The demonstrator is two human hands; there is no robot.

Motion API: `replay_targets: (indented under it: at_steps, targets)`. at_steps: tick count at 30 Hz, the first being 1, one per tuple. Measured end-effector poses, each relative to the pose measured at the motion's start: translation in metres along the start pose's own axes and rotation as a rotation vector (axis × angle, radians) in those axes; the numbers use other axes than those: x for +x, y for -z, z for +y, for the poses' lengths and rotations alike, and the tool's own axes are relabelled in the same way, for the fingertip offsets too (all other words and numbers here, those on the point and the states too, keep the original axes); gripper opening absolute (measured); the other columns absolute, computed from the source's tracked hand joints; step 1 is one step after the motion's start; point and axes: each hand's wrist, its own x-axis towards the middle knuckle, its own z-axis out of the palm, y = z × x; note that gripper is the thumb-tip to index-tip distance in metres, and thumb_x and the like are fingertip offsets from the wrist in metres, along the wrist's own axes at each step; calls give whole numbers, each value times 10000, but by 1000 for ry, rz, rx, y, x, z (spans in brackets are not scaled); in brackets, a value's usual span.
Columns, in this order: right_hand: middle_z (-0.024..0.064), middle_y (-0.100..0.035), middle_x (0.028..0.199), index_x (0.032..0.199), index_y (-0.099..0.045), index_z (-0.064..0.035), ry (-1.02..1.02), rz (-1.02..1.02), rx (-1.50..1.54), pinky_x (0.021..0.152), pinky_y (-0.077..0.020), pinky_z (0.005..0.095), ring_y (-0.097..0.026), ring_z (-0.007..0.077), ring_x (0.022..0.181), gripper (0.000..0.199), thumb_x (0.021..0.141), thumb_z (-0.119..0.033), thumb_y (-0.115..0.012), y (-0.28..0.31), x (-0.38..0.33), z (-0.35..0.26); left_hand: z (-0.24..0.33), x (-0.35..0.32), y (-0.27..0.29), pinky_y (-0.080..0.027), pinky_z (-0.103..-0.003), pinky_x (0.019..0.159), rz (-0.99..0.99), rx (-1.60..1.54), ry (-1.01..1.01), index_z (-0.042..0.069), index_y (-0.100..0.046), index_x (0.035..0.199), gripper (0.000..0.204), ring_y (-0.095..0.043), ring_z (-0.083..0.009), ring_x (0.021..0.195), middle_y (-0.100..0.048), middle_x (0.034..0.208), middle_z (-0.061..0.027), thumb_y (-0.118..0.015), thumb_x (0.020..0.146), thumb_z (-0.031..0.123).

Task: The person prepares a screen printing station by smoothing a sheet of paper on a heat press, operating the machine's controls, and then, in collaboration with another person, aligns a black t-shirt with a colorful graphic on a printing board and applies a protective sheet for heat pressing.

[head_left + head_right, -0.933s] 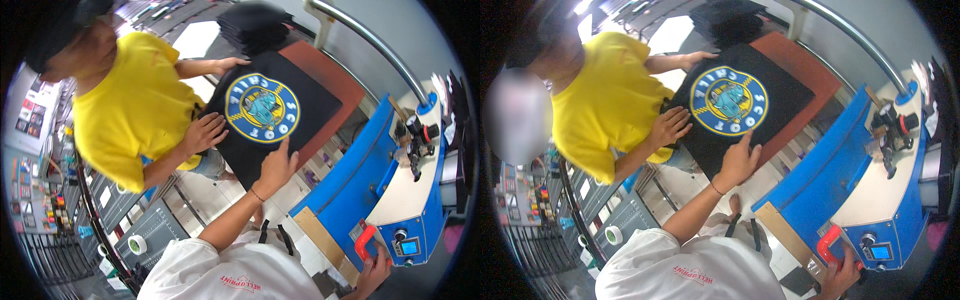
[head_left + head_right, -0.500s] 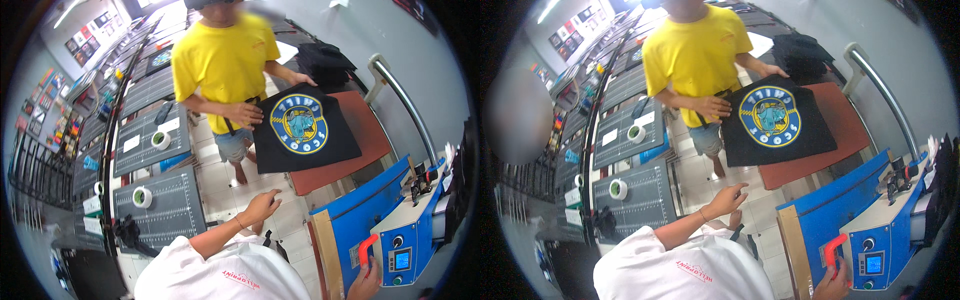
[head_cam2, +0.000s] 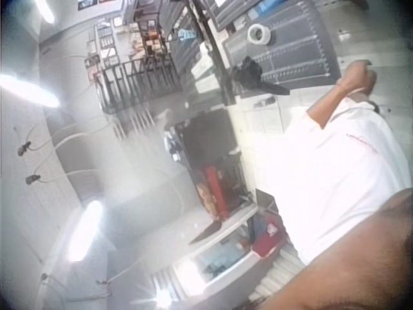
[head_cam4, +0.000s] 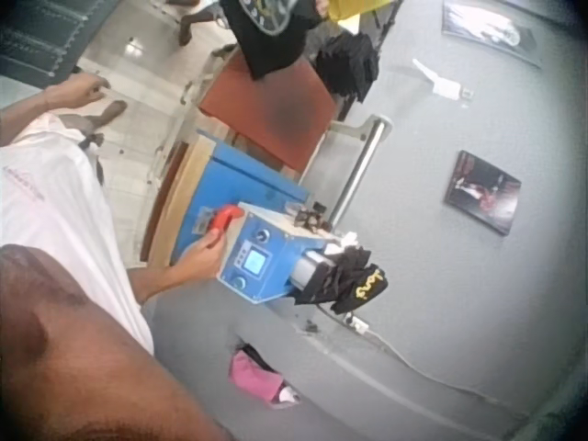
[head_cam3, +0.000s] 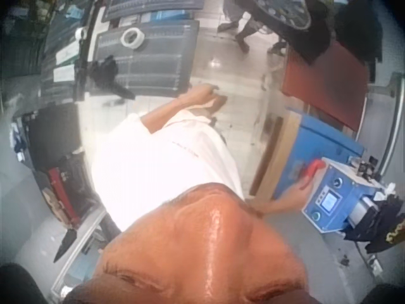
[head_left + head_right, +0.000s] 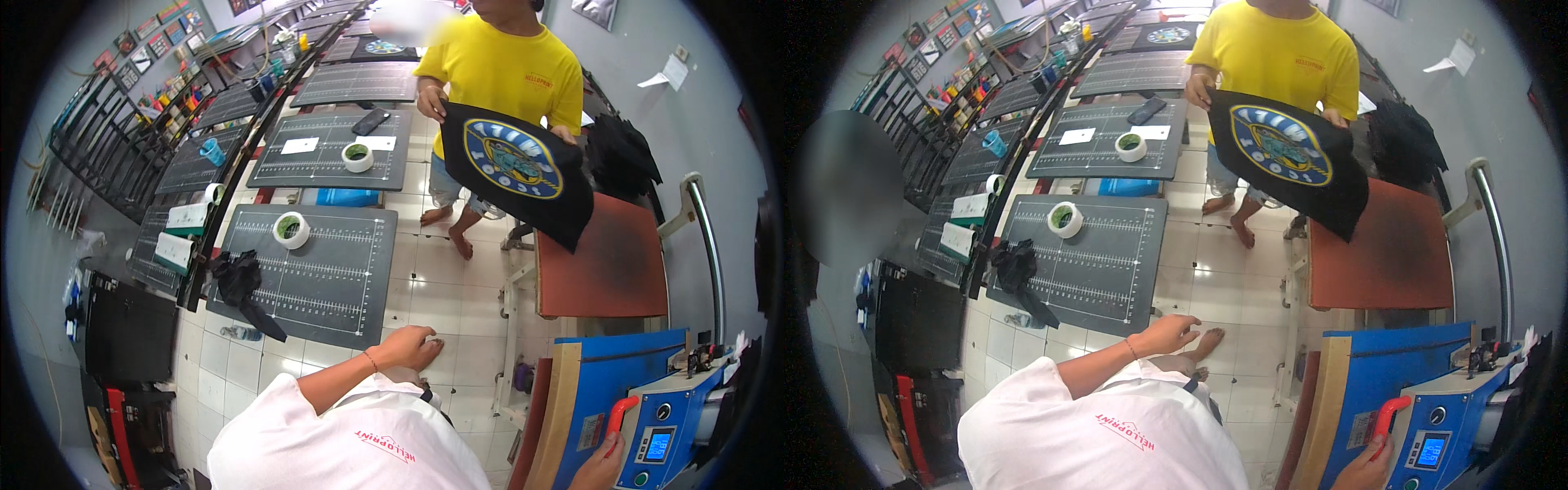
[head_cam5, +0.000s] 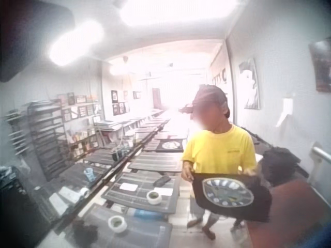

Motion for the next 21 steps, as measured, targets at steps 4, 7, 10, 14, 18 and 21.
replay_targets:
  at_steps: [4, 7, 10, 14, 18, 21]
  targets:
    - [194, -698, 964, 1087, -714, -66, 23, -25, -80, 755, -493, 443, -642, 386, 832, 338, 951, -343, -576, 6, -1, -5, -32, -21, 2, -513, -462, 761, 58, 15, 38, 21, -636, 1156, 354, -662, -369, 846, -698, 887, -185, -602, 923, 284]
    - [199, -694, 949, 1094, -712, -66, 49, -9, -79, 743, -484, 459, -634, 397, 816, 355, 958, -354, -555, 6, -3, -4, -46, -30, 1, -516, -466, 752, 103, 17, 53, 25, -649, 1132, 341, -666, -374, 824, -701, 866, -175, -601, 921, 288]
    - [195, -693, 952, 1105, -710, -72, 83, 20, -70, 741, -483, 461, -629, 405, 814, 356, 960, -355, -550, 5, -4, -2, -47, -35, 2, -518, -463, 754, 101, 5, 66, 24, -653, 1118, 336, -666, -371, 823, -700, 863, -172, -597, 920, 290]
    - [192, -691, 996, 1146, -700, -108, 18, -49, -98, 775, -479, 465, -629, 410, 850, 339, 956, -347, -553, 9, -4, -9, -43, -37, 0, -518, -459, 760, 96, 3, 57, 22, -654, 1113, 331, -663, -363, 833, -697, 868, -171, -590, 924, 286]
    - [192, -680, 1074, 1212, -672, -141, 14, -55, -99, 812, -472, 468, -628, 408, 908, 356, 954, -353, -549, 17, -8, -18, -46, -37, -4, -517, -454, 765, 113, 5, 24, 21, -653, 1113, 332, -661, -357, 843, -695, 873, -170, -591, 928, 289]
    - [189, -671, 1119, 1247, -653, -150, 12, -48, -77, 826, -471, 462, -627, 404, 938, 373, 952, -356, -551, 20, -10, -23, -43, -36, 1, -516, -451, 768, 83, 4, 48, 19, -652, 1117, 335, -660, -356, 852, -695, 877, -171, -589, 932, 291]
